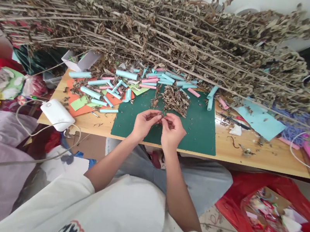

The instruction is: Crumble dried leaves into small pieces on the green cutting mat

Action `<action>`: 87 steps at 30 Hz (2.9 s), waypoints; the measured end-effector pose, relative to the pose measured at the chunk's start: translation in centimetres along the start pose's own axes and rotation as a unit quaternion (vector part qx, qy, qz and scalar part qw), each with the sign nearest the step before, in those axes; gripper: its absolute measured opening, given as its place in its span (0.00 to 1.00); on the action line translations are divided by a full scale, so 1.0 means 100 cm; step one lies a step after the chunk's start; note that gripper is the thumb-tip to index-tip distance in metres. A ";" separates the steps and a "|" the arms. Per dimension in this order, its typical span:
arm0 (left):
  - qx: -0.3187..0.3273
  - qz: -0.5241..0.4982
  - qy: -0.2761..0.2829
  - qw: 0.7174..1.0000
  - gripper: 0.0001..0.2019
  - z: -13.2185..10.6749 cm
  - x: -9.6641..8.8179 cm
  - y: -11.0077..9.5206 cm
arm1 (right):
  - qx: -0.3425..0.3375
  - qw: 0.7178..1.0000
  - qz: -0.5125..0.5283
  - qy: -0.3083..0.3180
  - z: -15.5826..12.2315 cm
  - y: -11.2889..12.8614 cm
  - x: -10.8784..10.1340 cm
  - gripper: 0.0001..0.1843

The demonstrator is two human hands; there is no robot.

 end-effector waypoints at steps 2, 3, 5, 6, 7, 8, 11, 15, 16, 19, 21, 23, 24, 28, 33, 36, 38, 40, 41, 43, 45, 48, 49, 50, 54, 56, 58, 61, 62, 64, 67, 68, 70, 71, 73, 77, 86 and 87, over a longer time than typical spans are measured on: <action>-0.001 -0.003 -0.010 1.000 0.17 0.001 -0.004 0.003 | -0.001 1.000 0.010 0.009 -0.002 0.001 0.001 0.09; -0.002 -0.004 -0.012 1.000 0.17 0.001 -0.005 0.004 | 0.004 1.000 0.023 0.012 -0.002 0.002 0.000 0.08; 0.001 -0.005 -0.014 1.000 0.17 0.002 -0.007 0.005 | 0.021 0.999 0.046 0.007 -0.002 0.002 -0.002 0.08; 0.006 -0.005 -0.015 1.000 0.17 0.003 -0.008 0.005 | 0.030 0.998 0.053 0.003 -0.001 0.001 -0.003 0.08; 0.010 -0.004 -0.017 1.000 0.17 0.003 -0.008 0.005 | 0.039 0.998 0.056 -0.002 0.000 0.001 -0.005 0.08; 0.015 -0.002 -0.019 1.000 0.16 0.003 -0.008 0.005 | 0.047 0.997 0.058 -0.005 0.002 0.001 -0.006 0.08; 0.022 0.000 -0.029 0.999 0.19 0.005 -0.009 0.003 | 0.060 0.996 0.069 -0.005 0.008 0.001 -0.008 0.10; 0.013 -0.018 -0.028 0.999 0.20 0.006 -0.009 0.004 | 0.054 0.994 0.097 0.018 0.011 0.001 -0.008 0.12; 0.011 -0.018 -0.023 1.000 0.19 0.006 -0.008 0.005 | 0.048 0.994 0.099 0.022 0.011 0.001 -0.009 0.12; 0.018 -0.006 -0.013 1.000 0.17 0.005 -0.005 0.005 | 0.034 0.994 0.096 0.026 0.009 0.001 -0.011 0.11; 0.029 0.007 -0.009 1.000 0.17 0.002 -0.003 0.005 | 0.034 0.995 0.094 0.030 0.007 0.001 -0.010 0.11; 0.034 0.013 0.001 0.999 0.17 -0.001 -0.001 0.005 | 0.029 0.996 0.083 0.034 0.004 0.003 -0.008 0.11; 0.034 0.013 0.007 0.999 0.16 -0.003 -0.001 0.005 | 0.022 0.997 0.070 0.036 0.004 0.004 -0.008 0.11; 0.029 0.005 0.028 0.999 0.19 -0.007 0.000 0.007 | -0.027 0.999 0.006 0.035 0.002 0.011 -0.009 0.07; 0.027 0.048 0.068 0.996 0.19 -0.005 0.002 0.005 | -0.049 0.997 0.010 0.059 0.005 0.010 -0.016 0.11; 0.035 0.077 0.095 0.992 0.18 -0.002 0.004 -0.001 | -0.026 0.996 0.043 0.072 0.007 0.005 -0.018 0.09; 0.039 0.078 0.102 0.991 0.18 0.000 0.005 -0.004 | -0.006 0.995 0.057 0.076 0.009 0.001 -0.018 0.08; 0.041 0.090 0.109 0.989 0.16 0.003 0.005 -0.006 | 0.004 0.994 0.065 0.091 0.011 0.000 -0.018 0.08; 0.042 0.101 0.113 0.988 0.15 0.004 0.004 -0.007 | 0.003 0.993 0.063 0.102 0.012 0.000 -0.018 0.08; 0.046 0.125 0.118 0.984 0.13 0.006 0.003 -0.007 | -0.010 0.990 0.046 0.131 0.015 0.002 -0.018 0.09; 0.055 0.143 0.120 0.981 0.12 0.006 0.002 -0.006 | -0.041 0.987 -0.003 0.153 0.018 0.006 -0.019 0.09; 0.069 0.146 0.105 0.981 0.11 0.006 0.003 -0.005 | -0.111 0.973 -0.111 0.167 0.020 0.017 -0.015 0.10; 0.070 0.136 0.092 0.984 0.11 0.006 0.004 -0.005 | -0.128 0.968 -0.140 0.162 0.020 0.020 -0.013 0.10; 0.067 0.118 0.076 0.988 0.11 0.006 0.004 -0.005 | -0.133 0.967 -0.155 0.152 0.021 0.022 -0.010 0.10; 0.016 -0.004 0.010 1.000 0.13 0.008 0.001 0.002 | -0.018 0.993 -0.048 0.102 0.024 0.012 -0.002 0.10; -0.003 -0.035 -0.003 0.999 0.14 0.009 -0.002 0.005 | 0.044 0.995 0.020 0.085 0.026 0.003 -0.001 0.11; 0.004 -0.028 -0.005 1.000 0.14 0.010 -0.004 0.006 | 0.048 0.996 0.019 0.074 0.028 -0.001 -0.003 0.11; 0.038 0.001 -0.011 0.999 0.14 0.011 -0.005 0.005 | -0.010 0.995 -0.058 0.083 0.031 0.000 -0.008 0.09; 0.048 0.010 -0.013 0.999 0.14 0.011 -0.004 0.004 | -0.035 0.992 -0.085 0.092 0.031 0.002 -0.009 0.09; 0.062 0.028 -0.015 0.998 0.13 0.010 -0.002 0.004 | -0.080 0.981 -0.135 0.110 0.031 0.006 -0.010 0.11; 0.079 0.047 -0.018 0.996 0.13 0.009 0.002 0.005 | -0.119 0.963 -0.204 0.133 0.031 0.013 -0.011 0.13; 0.084 0.052 -0.019 0.995 0.13 0.009 0.003 0.005 | -0.121 0.959 -0.218 0.134 0.031 0.014 -0.012 0.13; 0.090 0.064 -0.018 0.994 0.14 0.008 0.003 0.006 | -0.112 0.961 -0.215 0.135 0.031 0.017 -0.016 0.14; 0.089 0.071 -0.014 0.993 0.14 0.008 0.003 0.006 | -0.103 0.964 -0.200 0.139 0.031 0.018 -0.017 0.15; 0.088 0.088 -0.001 0.992 0.14 0.006 0.003 0.006 | -0.086 0.970 -0.155 0.164 0.029 0.019 -0.018 0.16; 0.099 0.127 0.036 0.986 0.13 0.004 0.002 0.001 | -0.095 0.970 -0.118 0.188 0.025 0.020 -0.016 0.14; 0.096 0.093 -0.012 0.991 0.11 -0.003 0.004 -0.003 | -0.017 0.994 -0.047 0.100 0.016 0.002 -0.008 0.13; 0.083 0.065 -0.027 0.994 0.12 -0.003 0.003 -0.001 | 0.022 0.996 -0.010 0.083 0.015 -0.004 -0.008 0.14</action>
Point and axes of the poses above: each hand's wrist, its own z-axis towards the middle knuckle, its own x-axis out of the palm, y = z × x, the point moved 5 cm from there along z, towards the middle knuckle, and after that the axes turned 3 degrees about -z, right-handed, at the moved point
